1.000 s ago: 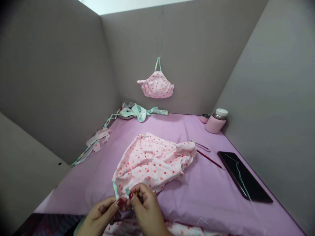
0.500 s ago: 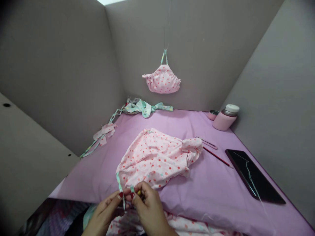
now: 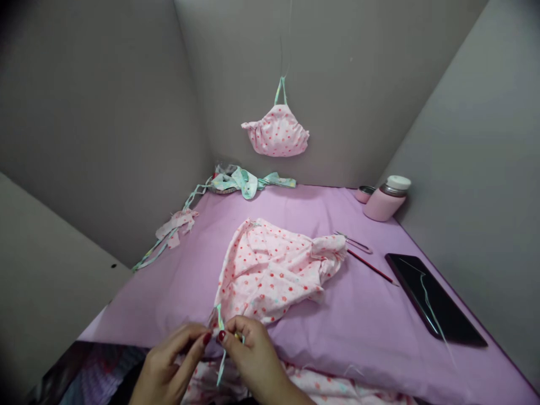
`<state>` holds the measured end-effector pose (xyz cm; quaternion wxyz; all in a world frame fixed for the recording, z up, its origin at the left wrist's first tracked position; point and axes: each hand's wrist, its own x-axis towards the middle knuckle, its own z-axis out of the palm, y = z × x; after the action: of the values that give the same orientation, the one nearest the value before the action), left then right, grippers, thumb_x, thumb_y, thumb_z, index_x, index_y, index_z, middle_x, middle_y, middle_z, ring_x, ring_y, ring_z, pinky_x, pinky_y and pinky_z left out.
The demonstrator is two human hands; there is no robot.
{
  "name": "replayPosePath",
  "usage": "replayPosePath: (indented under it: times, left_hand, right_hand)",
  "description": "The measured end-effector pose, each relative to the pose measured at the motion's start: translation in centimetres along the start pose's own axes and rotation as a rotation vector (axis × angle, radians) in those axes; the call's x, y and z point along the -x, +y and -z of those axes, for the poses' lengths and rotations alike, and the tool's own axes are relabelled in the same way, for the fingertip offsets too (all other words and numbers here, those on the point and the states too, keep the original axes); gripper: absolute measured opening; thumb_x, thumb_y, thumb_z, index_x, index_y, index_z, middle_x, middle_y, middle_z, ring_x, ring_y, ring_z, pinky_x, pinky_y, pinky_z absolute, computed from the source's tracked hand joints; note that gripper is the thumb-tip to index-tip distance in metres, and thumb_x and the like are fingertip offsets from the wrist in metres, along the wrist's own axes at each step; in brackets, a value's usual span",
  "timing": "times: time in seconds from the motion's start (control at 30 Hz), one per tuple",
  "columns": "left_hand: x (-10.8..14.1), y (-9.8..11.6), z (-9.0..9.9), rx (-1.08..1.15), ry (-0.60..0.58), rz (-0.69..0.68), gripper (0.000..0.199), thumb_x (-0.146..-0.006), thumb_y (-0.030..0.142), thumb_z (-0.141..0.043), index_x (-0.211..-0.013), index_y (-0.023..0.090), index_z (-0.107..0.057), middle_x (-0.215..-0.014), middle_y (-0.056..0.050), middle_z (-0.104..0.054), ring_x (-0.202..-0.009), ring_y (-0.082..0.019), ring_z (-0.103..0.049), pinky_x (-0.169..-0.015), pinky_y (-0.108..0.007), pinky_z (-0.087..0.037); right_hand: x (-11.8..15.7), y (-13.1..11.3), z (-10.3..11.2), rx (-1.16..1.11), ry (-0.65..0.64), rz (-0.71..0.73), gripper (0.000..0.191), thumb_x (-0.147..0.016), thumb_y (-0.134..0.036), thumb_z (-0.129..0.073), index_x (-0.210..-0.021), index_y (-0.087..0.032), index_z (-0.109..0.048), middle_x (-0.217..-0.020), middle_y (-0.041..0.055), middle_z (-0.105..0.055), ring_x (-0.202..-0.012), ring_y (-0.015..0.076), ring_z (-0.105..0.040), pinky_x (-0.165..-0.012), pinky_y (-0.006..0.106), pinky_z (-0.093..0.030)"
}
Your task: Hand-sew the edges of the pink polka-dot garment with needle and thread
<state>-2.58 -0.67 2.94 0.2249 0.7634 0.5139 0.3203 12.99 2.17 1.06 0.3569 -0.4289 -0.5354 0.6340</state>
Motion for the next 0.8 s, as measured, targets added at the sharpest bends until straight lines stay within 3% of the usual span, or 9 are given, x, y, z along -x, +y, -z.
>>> replayPosePath:
  times: [0.07,0.13,0.2,0.27,0.37,0.47,0.63,0.7,0.8]
  left_hand:
    - [-1.1,0.2,1.1,-0.059,-0.018,-0.161,0.022,-0.088,0.016,-0.043,-0.105,0.019,-0.056,-0.108,-0.008,-0.064,-0.099,-0.016,-0.059,-0.081,-0.023,-0.047]
    - [-2.5,0.4,1.7,-0.151,-0.168,-0.289,0.026,-0.087,0.019,-0.047,-0.111,0.022,-0.054,-0.114,-0.006,-0.062,-0.108,-0.019,-0.054,-0.091,-0.031,-0.042]
    - [-4.0,0.0,1.8,-0.242,-0.267,-0.325,0.017,-0.086,0.025,-0.051,-0.101,0.025,-0.059,-0.096,-0.001,-0.068,-0.098,-0.020,-0.056,-0.096,-0.039,-0.036]
    - [-5.1,-0.9,1.7,-0.310,-0.228,-0.362,0.015,-0.087,0.030,-0.050,-0.081,0.025,-0.062,-0.072,0.003,-0.067,-0.081,-0.017,-0.058,-0.099,-0.043,-0.030]
    - [-5.5,-2.6,2.1,-0.378,-0.122,-0.442,0.035,-0.090,0.033,-0.043,-0.061,0.022,-0.058,-0.057,0.005,-0.060,-0.064,-0.014,-0.054,-0.098,-0.040,-0.029]
    - [-4.7,-3.1,3.5,-0.337,-0.088,-0.400,0.032,-0.089,0.032,-0.043,-0.062,0.021,-0.056,-0.054,0.004,-0.058,-0.058,-0.014,-0.051,-0.090,-0.035,-0.035]
    - [-3.1,-0.8,4.5,-0.023,-0.250,-0.258,0.021,-0.087,0.024,-0.046,-0.068,0.021,-0.054,-0.060,0.001,-0.058,-0.058,-0.013,-0.052,-0.059,-0.021,-0.041]
    - [-3.0,-0.1,3.7,0.057,-0.266,-0.180,0.025,-0.087,0.027,-0.046,-0.065,0.021,-0.054,-0.059,0.001,-0.057,-0.057,-0.013,-0.053,-0.054,-0.019,-0.040]
    - [-3.0,0.3,2.4,0.203,-0.286,-0.038,0.029,-0.088,0.033,-0.042,-0.065,0.021,-0.055,-0.059,0.000,-0.058,-0.056,-0.012,-0.054,-0.054,-0.018,-0.042]
  right_hand:
    - [0.0,-0.3,0.2,-0.001,-0.053,0.049,0.030,-0.078,-0.042,-0.054,-0.070,-0.013,-0.057,-0.063,-0.0009,-0.048,-0.063,0.0121,-0.043,-0.063,0.023,-0.036]
    - [0.0,-0.7,0.6,-0.038,-0.111,0.096,0.030,-0.078,-0.042,-0.056,-0.070,-0.014,-0.057,-0.064,-0.0009,-0.048,-0.065,0.0122,-0.044,-0.066,0.023,-0.037]
    - [0.1,-0.9,1.2,-0.082,-0.140,0.076,0.031,-0.077,-0.043,-0.059,-0.068,-0.013,-0.055,-0.063,-0.0021,-0.046,-0.063,0.0102,-0.041,-0.064,0.021,-0.035]
    - [0.3,-1.0,2.0,-0.126,-0.170,-0.021,0.035,-0.074,-0.045,-0.063,-0.066,-0.012,-0.052,-0.059,-0.0042,-0.040,-0.057,0.0069,-0.034,-0.055,0.017,-0.029]
    - [0.9,-1.4,3.8,-0.195,-0.249,-0.146,0.039,-0.068,-0.047,-0.068,-0.066,-0.012,-0.050,-0.053,-0.0067,-0.035,-0.048,0.0038,-0.024,-0.046,0.017,-0.017]
    - [1.7,-2.8,6.4,-0.284,-0.202,-0.157,0.040,-0.066,-0.047,-0.070,-0.065,-0.013,-0.049,-0.052,-0.0060,-0.038,-0.045,0.0031,-0.025,-0.044,0.018,-0.015]
    - [2.3,-5.9,10.6,-0.330,0.129,-0.046,0.033,-0.070,-0.041,-0.069,-0.067,-0.015,-0.049,-0.048,-0.0093,-0.028,-0.042,0.0034,-0.015,-0.041,0.018,-0.012]
    - [2.2,-6.1,10.9,-0.289,0.196,-0.030,0.033,-0.071,-0.044,-0.067,-0.070,-0.016,-0.049,-0.047,-0.0098,-0.027,-0.042,0.0040,-0.014,-0.040,0.018,-0.012]
    - [2.6,-4.9,10.0,-0.136,0.196,0.016,0.034,-0.074,-0.047,-0.063,-0.075,-0.015,-0.052,-0.054,-0.0066,-0.036,-0.047,0.0051,-0.025,-0.044,0.017,-0.021]
